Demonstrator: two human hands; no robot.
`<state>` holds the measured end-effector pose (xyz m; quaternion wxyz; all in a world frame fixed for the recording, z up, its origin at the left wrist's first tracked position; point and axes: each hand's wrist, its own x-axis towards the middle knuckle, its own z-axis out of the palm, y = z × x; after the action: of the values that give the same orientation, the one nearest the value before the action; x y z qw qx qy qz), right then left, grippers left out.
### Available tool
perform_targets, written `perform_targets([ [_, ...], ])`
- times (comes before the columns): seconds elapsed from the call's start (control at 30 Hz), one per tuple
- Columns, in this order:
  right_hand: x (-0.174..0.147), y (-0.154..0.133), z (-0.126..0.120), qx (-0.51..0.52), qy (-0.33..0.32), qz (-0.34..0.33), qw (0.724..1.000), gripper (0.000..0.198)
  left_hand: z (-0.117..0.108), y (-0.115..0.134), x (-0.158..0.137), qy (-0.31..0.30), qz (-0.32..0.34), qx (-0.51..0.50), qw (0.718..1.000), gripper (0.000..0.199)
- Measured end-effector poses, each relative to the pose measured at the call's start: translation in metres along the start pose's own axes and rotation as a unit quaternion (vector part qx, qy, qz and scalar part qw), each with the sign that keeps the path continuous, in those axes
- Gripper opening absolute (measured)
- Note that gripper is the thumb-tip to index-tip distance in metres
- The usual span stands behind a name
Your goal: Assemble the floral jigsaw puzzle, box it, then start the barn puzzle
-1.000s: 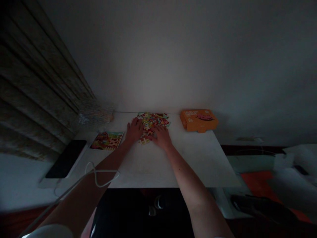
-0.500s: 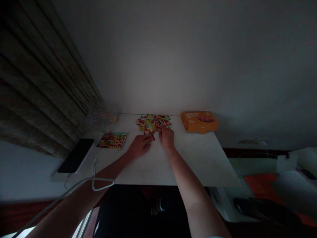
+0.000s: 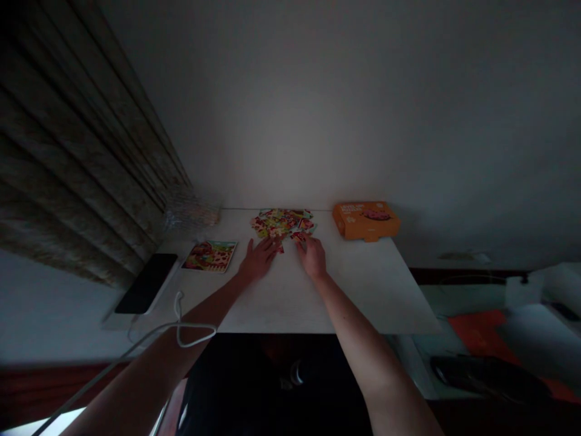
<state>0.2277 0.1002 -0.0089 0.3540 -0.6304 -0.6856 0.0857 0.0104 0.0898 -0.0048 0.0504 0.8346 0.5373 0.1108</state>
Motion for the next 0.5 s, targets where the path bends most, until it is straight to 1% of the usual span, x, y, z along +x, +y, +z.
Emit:
perform_targets([
  [0.1, -0.020, -0.001, -0.003, 0.032, -0.031, -0.001, 0.999, 0.041, 0.004, -0.005, 0.002, 0.025, -0.042, -0.009, 0.999, 0.051],
  [0.2, -0.036, -0.006, -0.001, 0.082, -0.064, -0.004, 0.995, 0.034, 0.004, -0.010, 0.003, 0.051, -0.090, -0.017, 0.994, 0.056],
  [0.3, -0.046, -0.012, 0.004, 0.104, -0.057, -0.014, 0.993, 0.033, 0.003, -0.014, 0.006, 0.076, -0.121, -0.019, 0.990, 0.057],
  [0.4, -0.049, -0.015, 0.008, 0.095, -0.034, -0.029, 0.995, 0.032, 0.005, -0.015, 0.005, 0.101, -0.107, -0.030, 0.989, 0.052],
  [0.5, -0.048, -0.013, 0.009, 0.092, -0.020, -0.042, 0.995, 0.031, 0.008, -0.012, -0.008, 0.116, -0.070, -0.036, 0.990, 0.046],
])
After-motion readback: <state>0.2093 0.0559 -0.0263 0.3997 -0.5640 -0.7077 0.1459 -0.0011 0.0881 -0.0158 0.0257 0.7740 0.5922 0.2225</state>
